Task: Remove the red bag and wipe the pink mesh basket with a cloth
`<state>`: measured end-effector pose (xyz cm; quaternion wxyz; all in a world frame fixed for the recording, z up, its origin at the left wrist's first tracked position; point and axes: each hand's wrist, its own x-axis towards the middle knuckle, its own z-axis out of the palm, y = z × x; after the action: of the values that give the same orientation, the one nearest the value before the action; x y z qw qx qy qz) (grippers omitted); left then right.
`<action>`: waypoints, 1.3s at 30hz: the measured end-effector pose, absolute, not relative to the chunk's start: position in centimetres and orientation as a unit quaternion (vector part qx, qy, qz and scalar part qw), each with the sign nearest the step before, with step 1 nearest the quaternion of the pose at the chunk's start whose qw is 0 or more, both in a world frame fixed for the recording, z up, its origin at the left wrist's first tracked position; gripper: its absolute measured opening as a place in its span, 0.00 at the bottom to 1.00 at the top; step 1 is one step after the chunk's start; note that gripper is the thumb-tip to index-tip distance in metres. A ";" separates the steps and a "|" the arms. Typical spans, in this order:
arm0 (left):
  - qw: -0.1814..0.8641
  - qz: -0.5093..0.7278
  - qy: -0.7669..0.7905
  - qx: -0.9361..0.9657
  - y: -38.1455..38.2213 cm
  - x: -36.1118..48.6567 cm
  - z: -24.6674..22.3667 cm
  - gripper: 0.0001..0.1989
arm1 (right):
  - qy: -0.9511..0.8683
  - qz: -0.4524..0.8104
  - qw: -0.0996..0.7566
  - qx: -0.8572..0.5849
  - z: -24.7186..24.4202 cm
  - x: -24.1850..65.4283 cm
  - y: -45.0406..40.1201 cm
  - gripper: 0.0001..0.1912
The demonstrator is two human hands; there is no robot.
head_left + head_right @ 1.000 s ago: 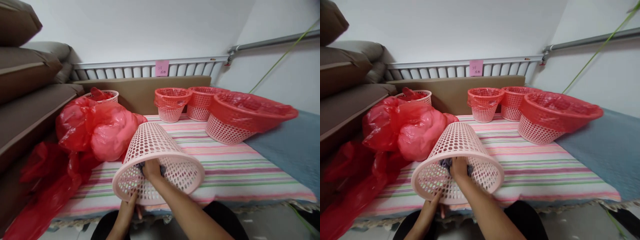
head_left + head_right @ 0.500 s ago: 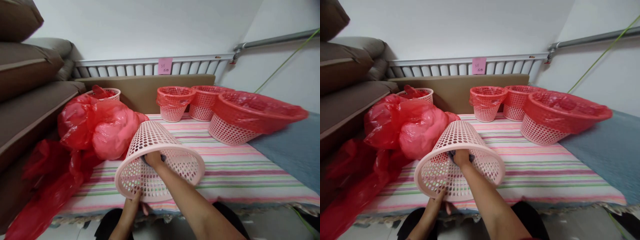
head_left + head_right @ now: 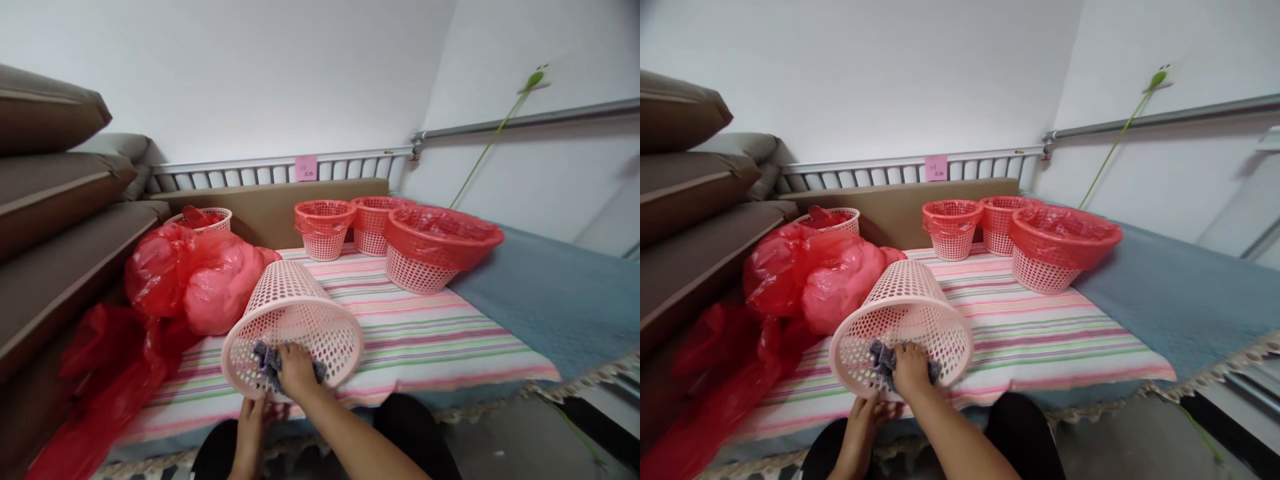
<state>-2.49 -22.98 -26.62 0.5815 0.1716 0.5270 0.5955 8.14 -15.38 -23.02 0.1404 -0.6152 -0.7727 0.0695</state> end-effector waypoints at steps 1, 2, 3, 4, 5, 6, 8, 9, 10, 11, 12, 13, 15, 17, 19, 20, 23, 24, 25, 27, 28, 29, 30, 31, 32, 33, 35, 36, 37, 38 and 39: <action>0.584 0.621 0.506 0.128 -23.9 -2.4 -27.1 0.21 | -0.771 0.066 0.142 -0.617 -23.0 8.0 -15.3 0.21; 0.599 0.625 0.494 0.080 -24.8 -2.2 -27.3 0.20 | -0.770 0.061 0.144 -0.618 -23.0 7.9 -15.4 0.21; 0.628 0.606 0.487 0.038 -25.6 -2.0 -27.4 0.19 | -0.769 0.057 0.147 -0.619 -23.0 7.7 -15.4 0.20; 0.663 0.573 0.481 0.011 -26.3 -1.7 -27.2 0.17 | -0.769 0.054 0.149 -0.619 -23.1 7.6 -15.4 0.19; 0.697 0.548 0.463 0.004 -26.7 -1.3 -26.8 0.15 | -0.768 0.053 0.151 -0.619 -23.2 7.6 -15.4 0.18; 0.726 0.530 0.438 0.006 -27.0 -0.7 -26.2 0.13 | -0.767 0.053 0.154 -0.620 -23.2 7.5 -15.4 0.17; 0.753 0.532 0.387 0.024 -26.9 0.6 -25.1 0.08 | -0.763 0.057 0.162 -0.623 -23.3 7.5 -15.3 0.16; 0.756 0.539 0.369 0.032 -26.7 1.3 -24.7 0.07 | -0.759 0.059 0.167 -0.626 -23.3 7.6 -15.2 0.16; 0.758 0.543 0.359 0.039 -26.4 2.0 -24.5 0.08 | -0.756 0.062 0.174 -0.628 -23.2 7.6 -15.1 0.16; 0.760 0.543 0.355 0.043 -26.2 2.7 -24.5 0.09 | -0.754 0.064 0.180 -0.629 -23.2 7.6 -15.1 0.16; 0.762 0.539 0.355 0.046 -26.0 3.3 -24.7 0.09 | -0.752 0.067 0.186 -0.629 -23.1 7.6 -15.0 0.17; 0.765 0.536 0.355 0.048 -25.9 3.8 -24.9 0.09 | -0.750 0.070 0.188 -0.631 -23.1 7.7 -14.9 0.17; 0.766 0.535 0.353 0.044 -25.9 4.3 -25.6 0.09 | -0.747 0.074 0.189 -0.634 -22.9 7.6 -14.9 0.17; 0.766 0.538 0.349 0.035 -26.2 4.5 -26.2 0.10 | -0.745 0.074 0.188 -0.635 -22.7 7.6 -14.9 0.17; 0.782 0.518 0.346 0.024 -26.7 4.4 -26.4 0.10 | -0.744 0.074 0.189 -0.636 -22.6 7.6 -14.9 0.17; 0.791 0.503 0.347 0.021 -27.0 4.4 -26.5 0.09 | -0.744 0.074 0.191 -0.636 -22.5 7.6 -14.9 0.17; 0.805 0.482 0.347 0.015 -27.2 4.4 -26.0 0.10 | -0.742 0.077 0.192 -0.638 -22.4 7.7 -15.1 0.17; 0.803 0.488 0.343 0.013 -27.1 4.5 -25.6 0.12 | -0.743 0.077 0.192 -0.637 -22.4 7.7 -15.2 0.17; 0.799 0.501 0.333 0.015 -27.0 4.6 -25.2 0.14 | -0.744 0.077 0.190 -0.637 -22.4 7.7 -15.2 0.16; 0.795 0.526 0.300 0.029 -26.8 4.9 -24.1 0.16 | -0.747 0.075 0.187 -0.634 -22.5 7.7 -15.2 0.16; 0.798 0.534 0.278 0.038 -26.7 5.1 -23.5 0.16 | -0.747 0.075 0.188 -0.633 -22.6 7.7 -15.2 0.16; 0.802 0.537 0.258 0.044 -26.7 5.2 -22.9 0.16 | -0.748 0.076 0.190 -0.631 -22.7 7.7 -15.2 0.17; 0.807 0.536 0.242 0.045 -26.7 5.4 -22.4 0.15 | -0.749 0.077 0.193 -0.630 -22.7 7.7 -15.2 0.17; 0.813 0.532 0.232 0.040 -26.8 5.6 -22.0 0.15 | -0.749 0.080 0.195 -0.629 -22.7 7.7 -15.2 0.18; 0.817 0.529 0.226 0.032 -26.9 5.7 -21.7 0.15 | -0.748 0.084 0.194 -0.629 -22.7 7.7 -15.1 0.18; 0.819 0.527 0.225 0.025 -27.0 5.8 -21.6 0.15 | -0.746 0.088 0.191 -0.632 -22.7 7.7 -15.1 0.18; 0.816 0.528 0.235 0.019 -27.3 5.8 -21.7 0.15 | -0.741 0.093 0.185 -0.639 -22.5 7.6 -15.1 0.18; 0.811 0.531 0.244 0.022 -27.5 5.8 -21.8 0.15 | -0.738 0.094 0.182 -0.643 -22.4 7.6 -15.2 0.18; 0.807 0.533 0.253 0.028 -27.6 5.8 -22.0 0.14 | -0.737 0.093 0.181 -0.645 -22.4 7.6 -15.2 0.18; 0.803 0.536 0.259 0.034 -27.7 5.8 -22.2 0.15 | -0.737 0.091 0.181 -0.645 -22.3 7.6 -15.3 0.18; 0.798 0.542 0.262 0.039 -27.8 5.8 -22.4 0.15 | -0.738 0.088 0.180 -0.644 -22.3 7.6 -15.3 0.18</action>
<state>5.77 -27.78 -22.37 0.7976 0.0393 0.2616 0.5422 7.62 -15.31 -22.34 0.1801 -0.6440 -0.7383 0.0881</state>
